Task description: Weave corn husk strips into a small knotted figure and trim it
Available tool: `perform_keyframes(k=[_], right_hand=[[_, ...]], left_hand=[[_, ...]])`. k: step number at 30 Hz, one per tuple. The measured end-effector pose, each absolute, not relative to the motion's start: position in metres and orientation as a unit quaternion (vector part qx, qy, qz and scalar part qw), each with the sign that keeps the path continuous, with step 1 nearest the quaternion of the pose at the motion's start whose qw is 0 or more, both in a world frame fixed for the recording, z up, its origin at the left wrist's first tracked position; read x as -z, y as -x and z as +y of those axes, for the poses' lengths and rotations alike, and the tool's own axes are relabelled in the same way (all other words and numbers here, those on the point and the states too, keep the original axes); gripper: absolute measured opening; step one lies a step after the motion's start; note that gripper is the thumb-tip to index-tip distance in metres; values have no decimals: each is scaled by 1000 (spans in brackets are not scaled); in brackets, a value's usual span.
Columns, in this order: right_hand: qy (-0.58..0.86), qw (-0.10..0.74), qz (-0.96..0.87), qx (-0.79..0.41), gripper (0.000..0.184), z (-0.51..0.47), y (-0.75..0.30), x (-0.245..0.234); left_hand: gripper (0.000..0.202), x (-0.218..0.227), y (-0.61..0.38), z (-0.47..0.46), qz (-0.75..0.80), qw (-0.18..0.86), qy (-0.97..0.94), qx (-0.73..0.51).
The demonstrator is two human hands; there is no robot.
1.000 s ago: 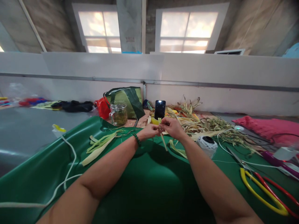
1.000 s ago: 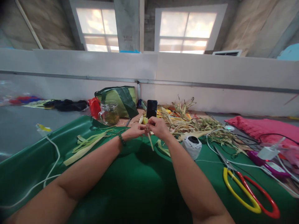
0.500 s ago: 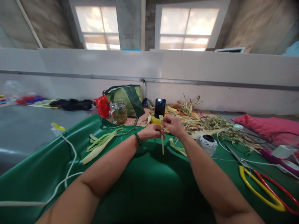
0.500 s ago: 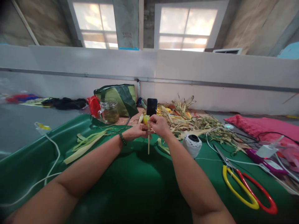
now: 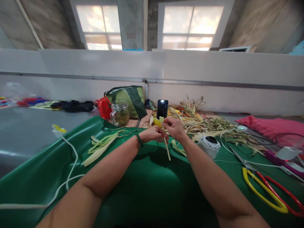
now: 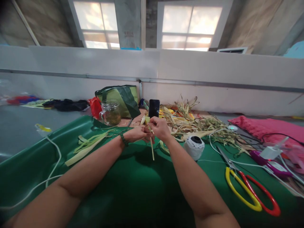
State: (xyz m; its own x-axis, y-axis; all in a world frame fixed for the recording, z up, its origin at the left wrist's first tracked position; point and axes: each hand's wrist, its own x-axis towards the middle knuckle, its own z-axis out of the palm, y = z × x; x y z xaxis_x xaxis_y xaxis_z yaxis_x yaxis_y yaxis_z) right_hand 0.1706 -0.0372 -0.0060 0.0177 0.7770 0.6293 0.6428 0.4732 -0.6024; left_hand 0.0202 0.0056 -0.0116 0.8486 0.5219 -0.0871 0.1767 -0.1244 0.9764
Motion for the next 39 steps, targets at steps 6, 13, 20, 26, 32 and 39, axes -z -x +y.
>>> perform_keyframes(k=[6, 13, 20, 26, 32, 39], right_hand=[[511, 492, -702, -65, 15, -33, -164, 14], [518, 583, -626, -27, 30, -30, -181, 4], [552, 569, -598, -121, 45, -26, -195, 6], [512, 609, -576, -188, 32, -25, -183, 8], [537, 614, -551, -175, 47, -32, -202, -4], [535, 374, -740, -163, 35, -35, -183, 4]], left_hand=[[15, 13, -23, 6, 254, 586, -761, -114], [30, 12, -25, 14, 298, 677, -645, -194], [39, 0, -18, 17, 285, 730, -588, -199], [29, 8, -18, 18, 315, 658, -637, -250], [26, 4, -19, 22, 347, 650, -591, -328], [27, 2, -16, 26, 329, 601, -637, -352]])
